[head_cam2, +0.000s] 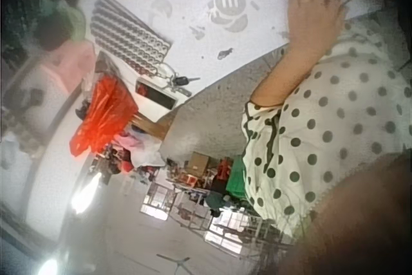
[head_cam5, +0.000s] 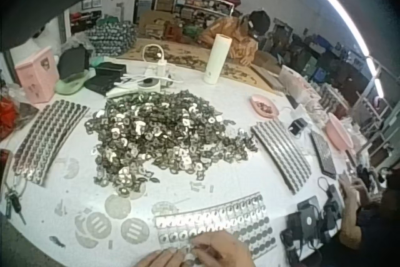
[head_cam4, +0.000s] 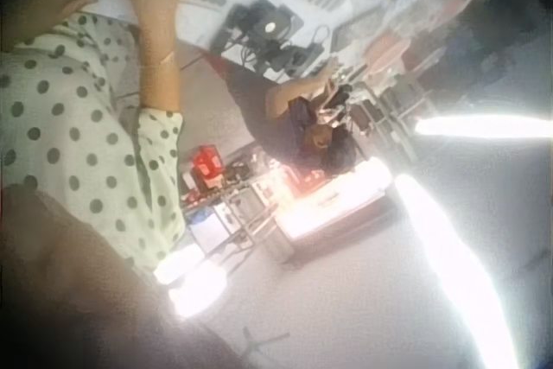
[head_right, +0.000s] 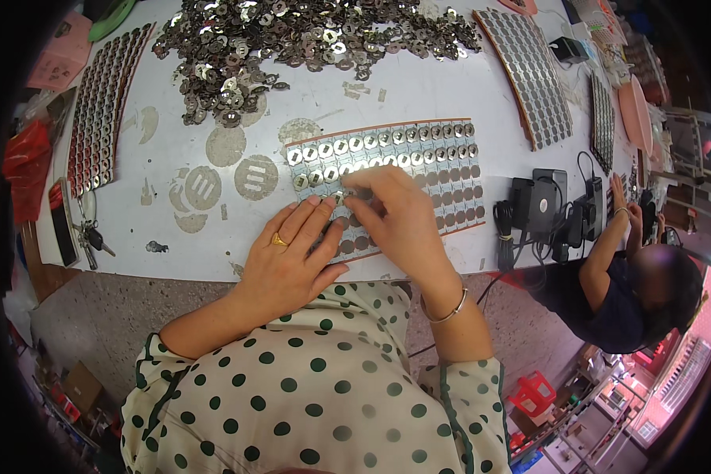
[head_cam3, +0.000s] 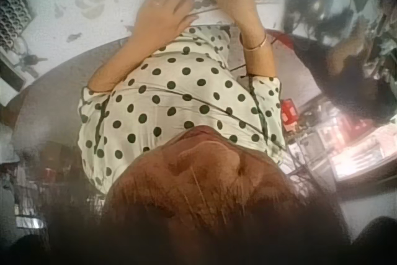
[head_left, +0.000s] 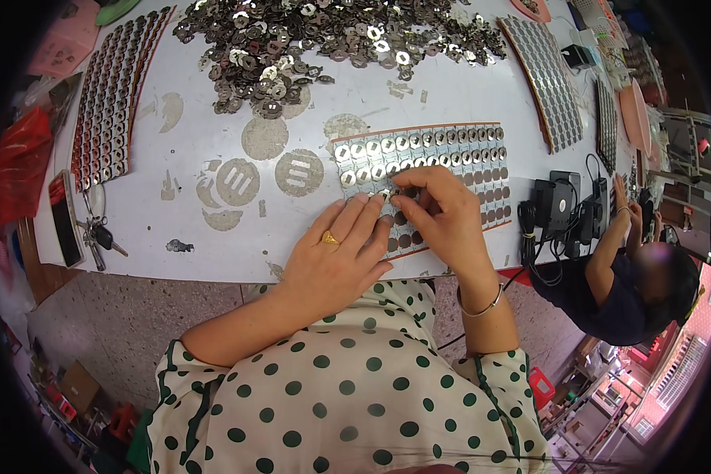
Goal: The person picks up small metal pieces from a pile and places them one by one onto a grid sheet by hand.
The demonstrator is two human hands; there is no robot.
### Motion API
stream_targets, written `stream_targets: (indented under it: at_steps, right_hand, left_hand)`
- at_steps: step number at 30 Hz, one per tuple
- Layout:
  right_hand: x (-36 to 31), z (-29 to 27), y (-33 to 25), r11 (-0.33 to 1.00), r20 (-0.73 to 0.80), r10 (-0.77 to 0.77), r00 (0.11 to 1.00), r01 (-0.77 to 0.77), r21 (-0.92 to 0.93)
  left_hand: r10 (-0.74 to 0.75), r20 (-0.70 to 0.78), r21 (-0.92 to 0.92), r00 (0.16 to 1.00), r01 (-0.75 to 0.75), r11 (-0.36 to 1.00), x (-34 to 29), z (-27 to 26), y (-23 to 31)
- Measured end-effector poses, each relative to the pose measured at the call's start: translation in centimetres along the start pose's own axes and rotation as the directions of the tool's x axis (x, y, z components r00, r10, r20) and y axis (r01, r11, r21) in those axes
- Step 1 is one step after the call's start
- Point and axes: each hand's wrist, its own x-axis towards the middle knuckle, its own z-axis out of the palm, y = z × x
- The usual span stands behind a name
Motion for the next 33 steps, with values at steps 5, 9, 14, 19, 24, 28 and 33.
stream_targets:
  at_steps: [5,9,14,19,24,28,33]
  right_hand:
    - [-0.6,0.5,0.0,0.999,-0.036,-0.027,0.999,0.026,-0.021]
    - [-1.1,1.2,-0.5,0.979,-0.083,-0.122,0.989,0.106,-0.172]
    - [-0.1,-0.1,-1.3,0.955,-0.010,-0.187,0.982,0.179,-0.238]
    - [6.7,-2.0,0.3,0.886,-0.188,-0.364,0.912,0.276,-0.372]
    - [12.4,-0.8,1.8,0.742,-0.147,-0.498,0.855,0.333,-0.582]
    - [12.9,-1.1,2.5,0.814,-0.149,-0.429,0.891,0.309,-0.492]
    - [9.9,-2.8,1.4,0.800,-0.061,0.151,0.987,-0.086,0.593]
  left_hand:
    - [-0.013,0.010,-0.018,1.000,0.013,1.000,-0.1,0.2,0.0]
    - [-0.005,0.009,-0.003,1.000,0.005,1.000,-0.1,0.2,-0.1]
    - [-0.018,0.006,-0.009,1.000,0.018,1.000,0.0,0.1,-0.2]
    - [-0.008,-0.034,-0.002,0.999,0.008,1.000,0.0,0.0,-0.1]
    - [-0.012,-0.040,-0.019,0.999,0.012,1.000,-0.1,-0.2,-0.3]
    - [-0.014,-0.044,-0.064,0.999,0.011,0.998,-0.3,0.1,-0.3]
    - [0.014,-0.049,-0.060,0.999,-0.017,0.998,-0.2,0.0,-0.5]
